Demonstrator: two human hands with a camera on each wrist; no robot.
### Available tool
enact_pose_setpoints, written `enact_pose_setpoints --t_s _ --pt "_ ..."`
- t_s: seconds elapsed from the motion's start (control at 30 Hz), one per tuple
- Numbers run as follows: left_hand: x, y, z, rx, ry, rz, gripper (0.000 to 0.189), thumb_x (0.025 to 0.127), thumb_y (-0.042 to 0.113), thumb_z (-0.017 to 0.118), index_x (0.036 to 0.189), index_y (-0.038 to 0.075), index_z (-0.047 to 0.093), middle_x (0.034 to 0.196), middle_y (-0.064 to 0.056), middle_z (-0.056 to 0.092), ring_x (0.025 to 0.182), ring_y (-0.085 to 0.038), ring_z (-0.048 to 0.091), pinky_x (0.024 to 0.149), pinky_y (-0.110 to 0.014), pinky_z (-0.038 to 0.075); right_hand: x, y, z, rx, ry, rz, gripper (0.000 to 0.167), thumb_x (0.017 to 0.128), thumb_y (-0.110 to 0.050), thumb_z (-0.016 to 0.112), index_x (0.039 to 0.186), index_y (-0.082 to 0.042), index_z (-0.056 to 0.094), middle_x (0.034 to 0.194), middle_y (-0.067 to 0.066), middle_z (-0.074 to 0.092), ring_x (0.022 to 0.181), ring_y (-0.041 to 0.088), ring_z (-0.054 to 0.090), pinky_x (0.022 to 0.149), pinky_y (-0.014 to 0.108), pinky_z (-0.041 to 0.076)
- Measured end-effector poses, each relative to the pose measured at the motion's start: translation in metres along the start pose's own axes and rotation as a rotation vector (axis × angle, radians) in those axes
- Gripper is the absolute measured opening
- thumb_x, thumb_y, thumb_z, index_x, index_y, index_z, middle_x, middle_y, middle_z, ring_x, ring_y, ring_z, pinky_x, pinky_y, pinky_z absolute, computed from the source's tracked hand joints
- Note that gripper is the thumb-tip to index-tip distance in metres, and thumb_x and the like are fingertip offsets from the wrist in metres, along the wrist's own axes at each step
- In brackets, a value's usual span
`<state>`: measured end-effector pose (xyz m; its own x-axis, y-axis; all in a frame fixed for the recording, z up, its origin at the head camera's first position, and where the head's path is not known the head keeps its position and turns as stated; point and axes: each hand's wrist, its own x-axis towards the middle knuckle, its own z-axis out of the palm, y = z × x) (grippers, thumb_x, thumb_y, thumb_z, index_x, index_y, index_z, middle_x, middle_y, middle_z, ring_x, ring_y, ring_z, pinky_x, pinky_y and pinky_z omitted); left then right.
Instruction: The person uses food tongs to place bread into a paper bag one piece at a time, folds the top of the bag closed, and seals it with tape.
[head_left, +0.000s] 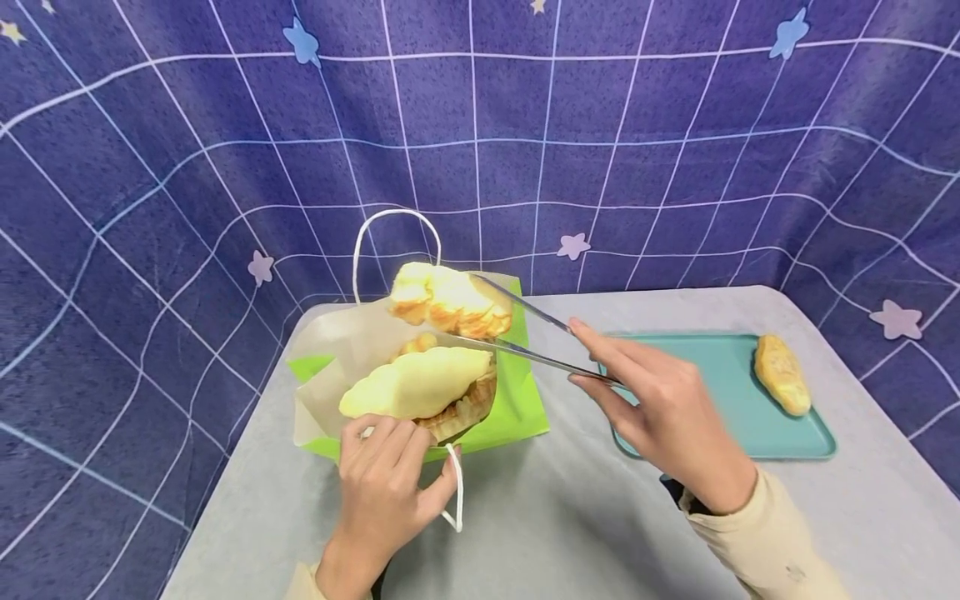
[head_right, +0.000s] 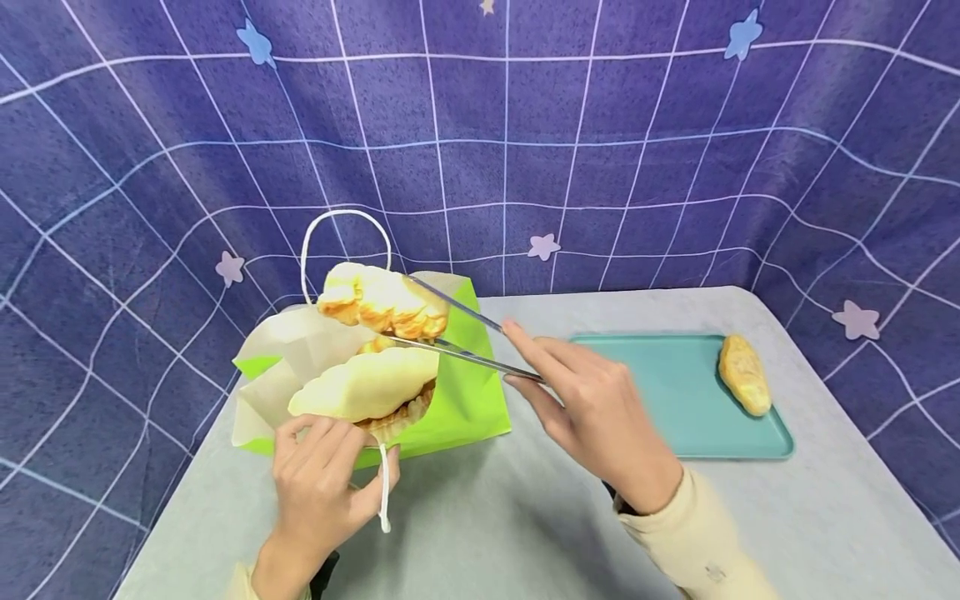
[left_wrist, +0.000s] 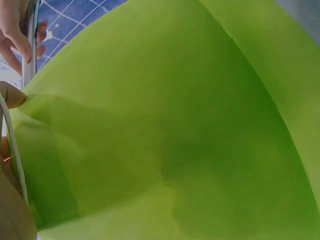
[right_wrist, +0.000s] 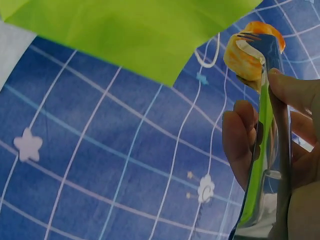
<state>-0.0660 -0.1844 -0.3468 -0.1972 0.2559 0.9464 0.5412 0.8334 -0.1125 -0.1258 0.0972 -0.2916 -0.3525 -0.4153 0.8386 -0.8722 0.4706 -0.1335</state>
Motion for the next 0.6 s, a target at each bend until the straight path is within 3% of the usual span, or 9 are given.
enact_pose_setpoints --t_s 0.13,0.33,0.6 --pt "0.000 0.001 0.000 0.000 0.003 -0.001 0.025 0.080 0.021 0.060 0.062 0.010 0.048 0.059 0.002 0.039 0.052 -0.017 0.036 0.069 -0.042 0.036 0.005 -0.001 0.012 0.008 -0.023 0.002 0.045 0.099 -0.034 0.059 0.138 -0.011 0.060 0.102 -0.001 0.072 0.076 0.009 0.067 0.065 0.032 0.055" --pt "0.000 0.002 0.000 0.005 0.006 -0.002 0.026 0.083 0.023 0.058 0.062 0.010 0.048 0.059 0.003 0.039 0.052 -0.017 0.038 0.069 -0.041 0.036 0.004 0.002 0.025 -0.022 -0.111 0.048 0.059 0.088 -0.022 0.074 0.144 -0.016 0.054 0.105 0.002 0.071 0.086 0.016 0.070 0.068 0.038 0.057" --pt "0.001 0.000 0.000 0.004 0.020 0.007 0.026 0.082 0.021 0.059 0.062 0.010 0.047 0.059 0.002 0.038 0.052 -0.018 0.037 0.069 -0.041 0.036 0.001 0.003 0.029 -0.027 -0.131 0.100 0.061 0.090 -0.025 0.073 0.146 -0.015 0.051 0.104 0.003 0.070 0.075 0.013 0.067 0.062 0.035 0.055"
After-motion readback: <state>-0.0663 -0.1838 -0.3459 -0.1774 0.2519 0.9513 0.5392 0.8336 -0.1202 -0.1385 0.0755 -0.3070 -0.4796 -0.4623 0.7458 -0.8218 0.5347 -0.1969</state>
